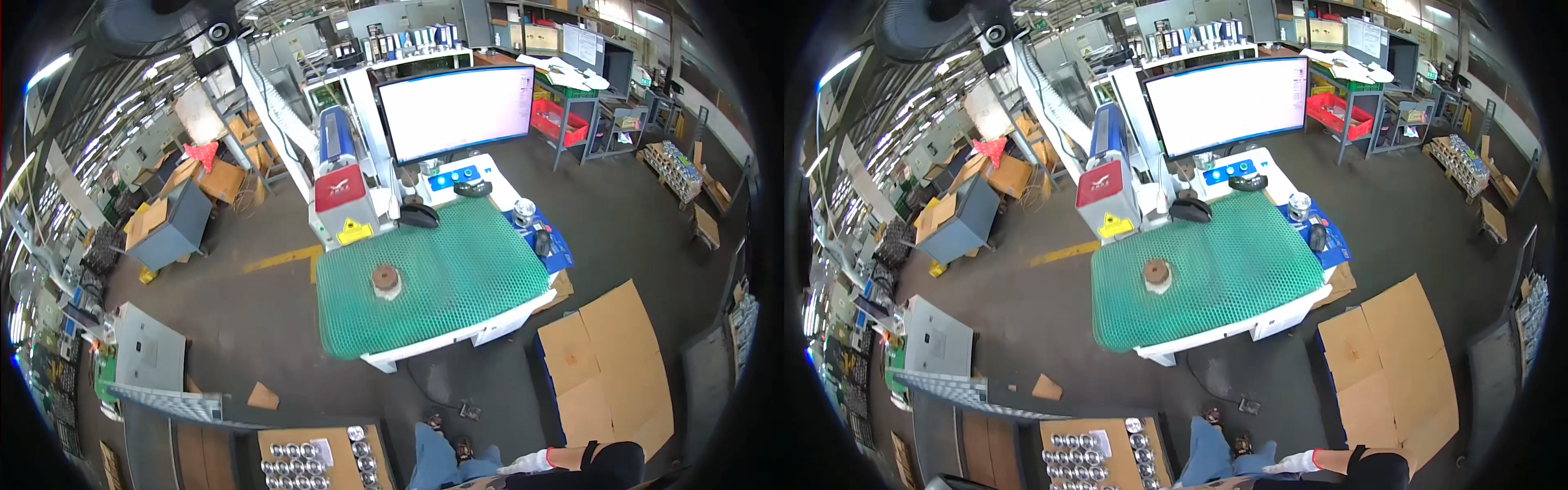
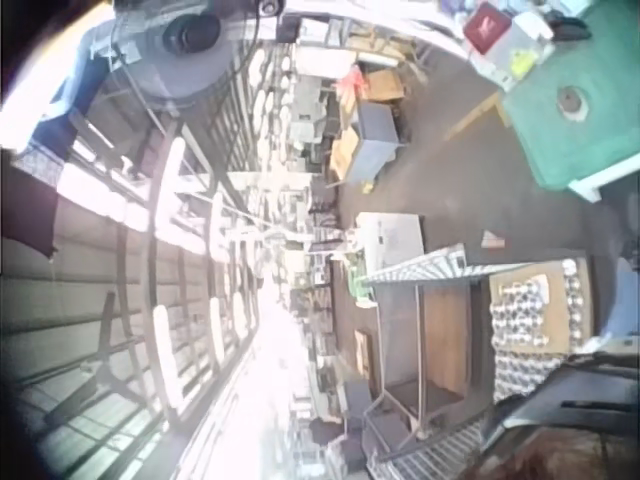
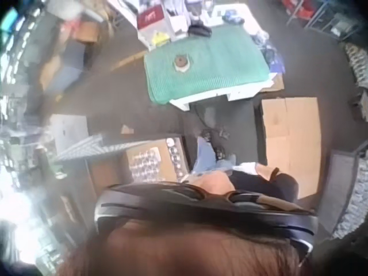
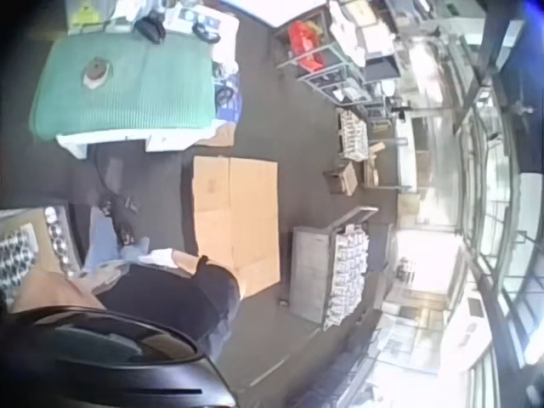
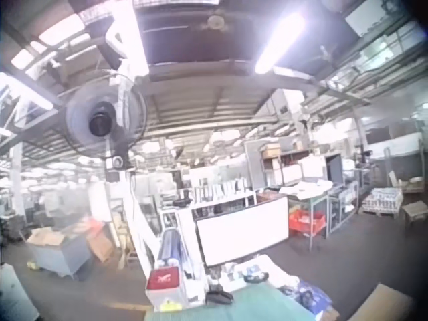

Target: The recorder takes pistons from a crate, places them one by one under a laser marking machine for engraving, and then moves them to another area.

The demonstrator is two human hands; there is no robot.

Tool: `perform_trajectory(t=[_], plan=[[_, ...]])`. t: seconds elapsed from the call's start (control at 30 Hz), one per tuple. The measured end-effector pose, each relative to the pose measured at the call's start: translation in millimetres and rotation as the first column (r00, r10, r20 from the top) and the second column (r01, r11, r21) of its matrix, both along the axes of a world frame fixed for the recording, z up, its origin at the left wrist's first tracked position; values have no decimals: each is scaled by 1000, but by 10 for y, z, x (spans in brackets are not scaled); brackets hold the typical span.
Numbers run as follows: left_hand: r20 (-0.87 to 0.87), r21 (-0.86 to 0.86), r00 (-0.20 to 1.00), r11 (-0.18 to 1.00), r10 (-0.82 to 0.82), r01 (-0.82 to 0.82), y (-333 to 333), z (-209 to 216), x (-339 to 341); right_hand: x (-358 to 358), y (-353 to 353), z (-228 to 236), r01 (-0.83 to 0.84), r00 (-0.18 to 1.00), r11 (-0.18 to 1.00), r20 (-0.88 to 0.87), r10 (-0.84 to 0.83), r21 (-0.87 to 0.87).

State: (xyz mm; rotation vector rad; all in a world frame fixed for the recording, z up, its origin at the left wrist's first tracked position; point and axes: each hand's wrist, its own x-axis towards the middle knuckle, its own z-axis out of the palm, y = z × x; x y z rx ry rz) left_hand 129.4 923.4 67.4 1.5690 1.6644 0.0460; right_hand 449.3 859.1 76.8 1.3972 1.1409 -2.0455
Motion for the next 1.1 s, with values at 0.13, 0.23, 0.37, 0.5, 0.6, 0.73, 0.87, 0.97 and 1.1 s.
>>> perform_trajectory(t=[0.13, 0.23, 0.37, 0.5, 0.6, 0.73, 0.87, 0.97, 1.1], plan=[[-38, -1, 999, 1000, -21, 21, 470, -74, 17, -72, 397, -204, -66, 998, 998, -4, 66, -16], [-79, 9, 996, 999, -32, 33, 811, -110, -13, -161, 737, -352, -150, 988, 989, -24, 150, -4], [-116, 12, 992, 999, -42, 44, 1155, -112, 65, -85, 1089, -430, -286, 957, 958, -43, 286, 15], [-157, 20, 987, 999, -36, 40, 1382, -91, 189, 46, 1414, -523, -455, 885, 890, -88, 457, 42], [-199, 22, 979, 999, -33, 38, 1454, -77, 335, 235, 1661, -587, -564, 813, 823, -126, 568, 72], [-265, 56, 964, 998, -21, 37, 1465, 3, 629, 664, 2287, -165, -407, 900, 810, 33, 435, 421], [-346, 241, 938, 965, -11, 100, 1618, 281, 1103, 1379, 3252, 329, -171, 951, -74, 184, 247, 982], [-163, 395, 981, 903, -109, 166, 2786, 901, 1640, 1813, 3735, 600, -68, 843, -279, -95, -530, 958], [-263, 701, 964, 694, 37, 164, 3725, 727, 1834, 2189, 4326, 492, -170, 732, -439, -185, -656, 882]])
